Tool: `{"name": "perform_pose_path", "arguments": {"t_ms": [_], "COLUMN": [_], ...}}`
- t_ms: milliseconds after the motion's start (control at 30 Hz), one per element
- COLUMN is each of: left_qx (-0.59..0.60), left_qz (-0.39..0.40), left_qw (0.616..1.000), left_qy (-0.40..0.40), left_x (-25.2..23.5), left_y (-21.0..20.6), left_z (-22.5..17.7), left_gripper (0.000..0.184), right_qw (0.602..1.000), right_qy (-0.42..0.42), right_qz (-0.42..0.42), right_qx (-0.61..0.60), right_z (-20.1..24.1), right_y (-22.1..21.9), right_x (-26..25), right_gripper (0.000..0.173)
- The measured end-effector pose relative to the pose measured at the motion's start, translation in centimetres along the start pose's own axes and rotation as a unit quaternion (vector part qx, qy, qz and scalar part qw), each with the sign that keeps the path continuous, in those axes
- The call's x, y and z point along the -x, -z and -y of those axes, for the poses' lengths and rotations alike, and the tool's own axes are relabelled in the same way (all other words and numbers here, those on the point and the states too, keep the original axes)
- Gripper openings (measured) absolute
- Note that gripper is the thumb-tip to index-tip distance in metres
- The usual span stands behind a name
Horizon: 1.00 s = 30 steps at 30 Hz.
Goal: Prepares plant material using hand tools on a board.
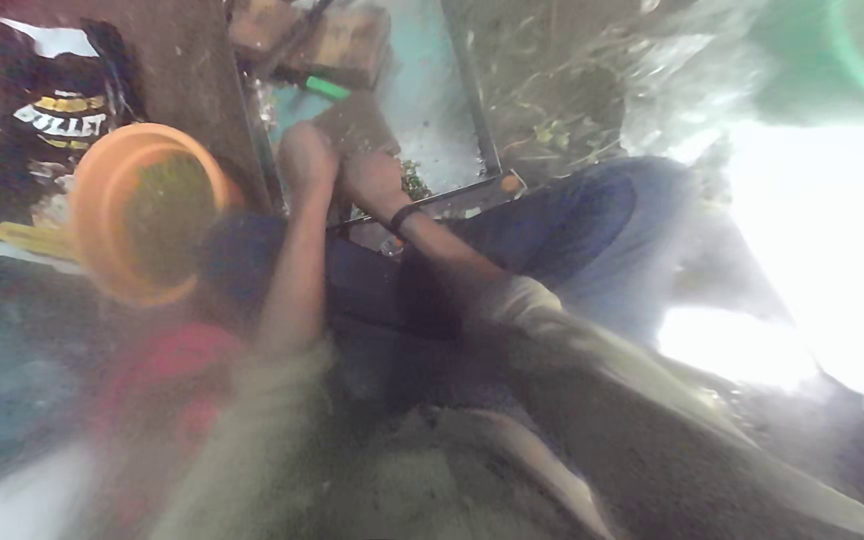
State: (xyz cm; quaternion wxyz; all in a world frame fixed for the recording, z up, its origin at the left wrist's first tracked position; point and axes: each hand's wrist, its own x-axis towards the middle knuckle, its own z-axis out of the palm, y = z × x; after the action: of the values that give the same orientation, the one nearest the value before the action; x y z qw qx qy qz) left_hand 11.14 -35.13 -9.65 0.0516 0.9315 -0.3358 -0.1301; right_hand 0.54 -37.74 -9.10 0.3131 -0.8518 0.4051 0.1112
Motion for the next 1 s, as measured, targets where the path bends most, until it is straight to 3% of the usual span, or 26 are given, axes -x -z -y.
{"name": "perform_pose_path", "arguments": {"t_ms": [300,433,567,667,1000], "left_qx": [-0.031,-0.041,-0.023,-0.002,-0.004], "left_qz": [0.0,-0.008,0.002,-0.008,-0.006], "left_qw": [0.999,0.998,0.999,1.0,0.999], "left_qy": [0.038,0.048,0.033,0.024,0.032], "left_x": [0.3,0.3,0.7,0.7,0.7], "left_y": [0.4,0.4,0.6,0.4,0.3], "left_z": [-1.0,-1.2,-1.0,-0.6,-0.5], "left_gripper": [0.023,0.024,0.025,0.022,0.024], "right_qw": [1.0,1.0,0.999,0.998,1.0], "right_qy": [-0.009,-0.016,-0.032,-0.039,-0.004], "right_qz": [0.0,-0.006,0.028,0.043,0.002], "right_qx": [-0.014,-0.017,0.014,0.006,-0.013], "right_z": [0.6,0.0,-1.5,-1.8,-0.9], "right_y": [-0.8,-1.5,-1.9,-1.2,-1.7], "right_x": [-0.9,0.2,2.3,2.8,0.0], "right_gripper": [0.032,0.04,0.028,0.028,0.036]}}
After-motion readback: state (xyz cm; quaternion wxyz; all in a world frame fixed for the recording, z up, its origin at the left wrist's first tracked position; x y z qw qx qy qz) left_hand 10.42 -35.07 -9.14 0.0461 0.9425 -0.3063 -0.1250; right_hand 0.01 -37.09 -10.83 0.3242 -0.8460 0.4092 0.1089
